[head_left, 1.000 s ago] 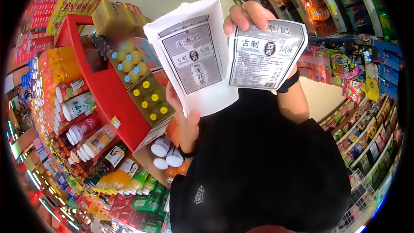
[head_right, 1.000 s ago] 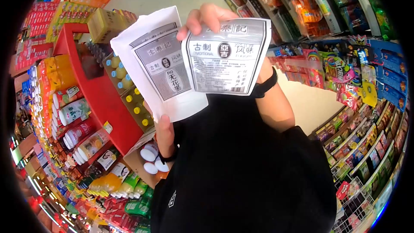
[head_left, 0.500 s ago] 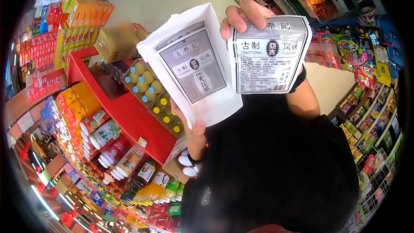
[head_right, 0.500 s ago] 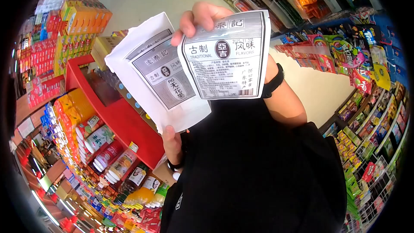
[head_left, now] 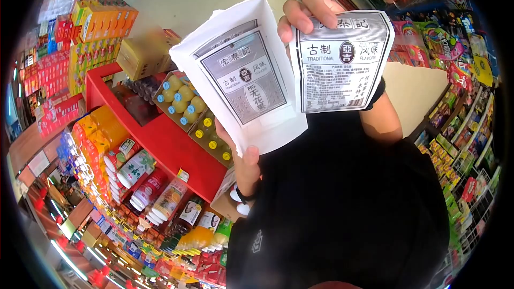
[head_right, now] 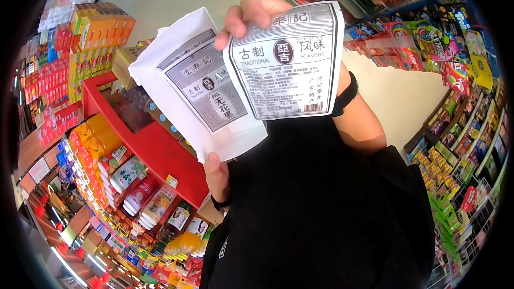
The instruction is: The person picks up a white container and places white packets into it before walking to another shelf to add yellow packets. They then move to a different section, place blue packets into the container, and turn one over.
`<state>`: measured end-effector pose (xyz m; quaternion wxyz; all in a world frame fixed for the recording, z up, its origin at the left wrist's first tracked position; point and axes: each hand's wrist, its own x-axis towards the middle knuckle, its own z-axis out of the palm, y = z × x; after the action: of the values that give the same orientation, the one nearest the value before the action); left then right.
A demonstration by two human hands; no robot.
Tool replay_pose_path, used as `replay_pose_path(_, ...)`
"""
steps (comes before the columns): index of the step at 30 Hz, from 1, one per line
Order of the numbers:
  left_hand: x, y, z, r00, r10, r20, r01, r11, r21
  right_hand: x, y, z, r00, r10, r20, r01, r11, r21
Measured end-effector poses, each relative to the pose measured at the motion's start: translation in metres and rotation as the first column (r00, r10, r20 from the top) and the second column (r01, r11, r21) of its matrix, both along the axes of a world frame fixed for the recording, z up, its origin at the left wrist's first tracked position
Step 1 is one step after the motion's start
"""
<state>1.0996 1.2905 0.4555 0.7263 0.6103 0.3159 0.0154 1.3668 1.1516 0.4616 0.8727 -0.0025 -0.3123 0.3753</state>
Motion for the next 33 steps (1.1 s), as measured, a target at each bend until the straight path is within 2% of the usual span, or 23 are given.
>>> replay_pose_path(7,-0.007,0.006,-0.001,0.999,-0.034,0.001,0.034,0.999,0.002,-0.016,-0.007,0.002,0.999,-0.031,-0.017,0.030,0.998,-0.055)
replay_pose_path(19,-0.034,0.013,-0.010,1.000,0.013,0.018,-0.012,0.998,-0.059,-0.037,0.008,0.005,1.000,0.001,0.008,0.000,0.995,-0.097)
replay_pose_path(26,-0.037,0.018,-0.007,0.996,0.071,0.049,-0.071,0.997,-0.016,-0.046,0.022,0.007,0.999,0.049,-0.023,-0.051,0.990,-0.133)
replay_pose_path(33,-0.042,0.021,-0.006,0.997,0.066,0.047,-0.064,0.997,-0.046,-0.048,0.029,0.004,0.994,0.103,-0.025,-0.104,0.993,-0.051)
